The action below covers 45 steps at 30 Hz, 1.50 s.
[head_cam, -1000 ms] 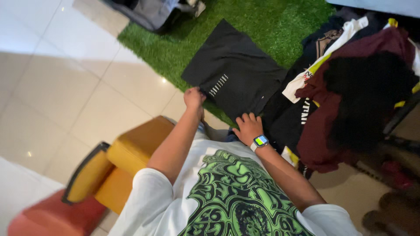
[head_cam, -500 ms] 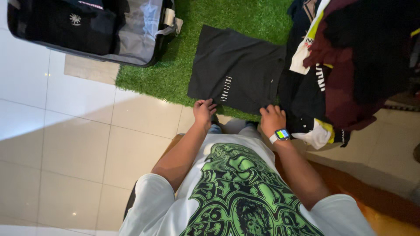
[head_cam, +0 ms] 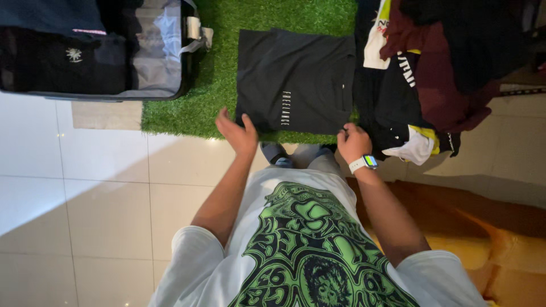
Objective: The person folds a black t-shirt and places it into an open suitcase.
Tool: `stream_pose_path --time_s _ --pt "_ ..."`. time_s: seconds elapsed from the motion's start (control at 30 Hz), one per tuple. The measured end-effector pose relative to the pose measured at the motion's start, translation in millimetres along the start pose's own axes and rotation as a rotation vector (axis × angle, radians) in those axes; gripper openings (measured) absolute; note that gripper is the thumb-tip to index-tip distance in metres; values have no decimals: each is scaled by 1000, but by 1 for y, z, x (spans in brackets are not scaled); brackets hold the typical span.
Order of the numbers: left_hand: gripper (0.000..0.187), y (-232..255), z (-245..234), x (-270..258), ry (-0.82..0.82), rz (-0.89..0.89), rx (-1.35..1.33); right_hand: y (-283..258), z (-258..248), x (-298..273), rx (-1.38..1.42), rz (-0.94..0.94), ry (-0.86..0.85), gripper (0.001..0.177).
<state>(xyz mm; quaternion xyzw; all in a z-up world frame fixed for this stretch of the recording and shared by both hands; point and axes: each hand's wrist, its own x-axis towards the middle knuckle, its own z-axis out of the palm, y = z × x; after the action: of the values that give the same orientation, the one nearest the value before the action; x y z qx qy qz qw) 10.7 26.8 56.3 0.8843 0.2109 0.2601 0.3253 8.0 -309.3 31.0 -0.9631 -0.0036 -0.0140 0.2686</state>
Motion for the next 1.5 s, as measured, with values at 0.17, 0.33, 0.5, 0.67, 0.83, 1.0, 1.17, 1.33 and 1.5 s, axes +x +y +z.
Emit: stream_pose_path --time_s 0.17,0.33,0.5,0.67,0.83,1.0,1.17,1.33,1.5 --pt "43 -20 16 53 -382 -131 262 21 35 4 117 206 52 31" --pt "33 -55 42 74 -549 -119 307 51 64 7 69 232 54 14" --pt "28 -70 32 58 -610 -145 358 33 56 13 88 331 71 16" --pt "27 -29 -5 56 -453 -33 353 0 25 9 -38 343 81 32" --pt "21 19 20 114 -508 354 231 0 31 -8 350 749 -312 49" --pt "25 43 106 175 -644 531 273 23 71 -14 1000 1124 -428 43" --pt "34 56 154 202 -823 497 422 28 78 -17 1231 1266 -371 38" --pt "32 60 162 213 -856 467 439 28 78 -14 1289 1330 -398 31" --pt "23 56 166 219 -931 462 371 30 76 -12 1260 1299 -453 29"
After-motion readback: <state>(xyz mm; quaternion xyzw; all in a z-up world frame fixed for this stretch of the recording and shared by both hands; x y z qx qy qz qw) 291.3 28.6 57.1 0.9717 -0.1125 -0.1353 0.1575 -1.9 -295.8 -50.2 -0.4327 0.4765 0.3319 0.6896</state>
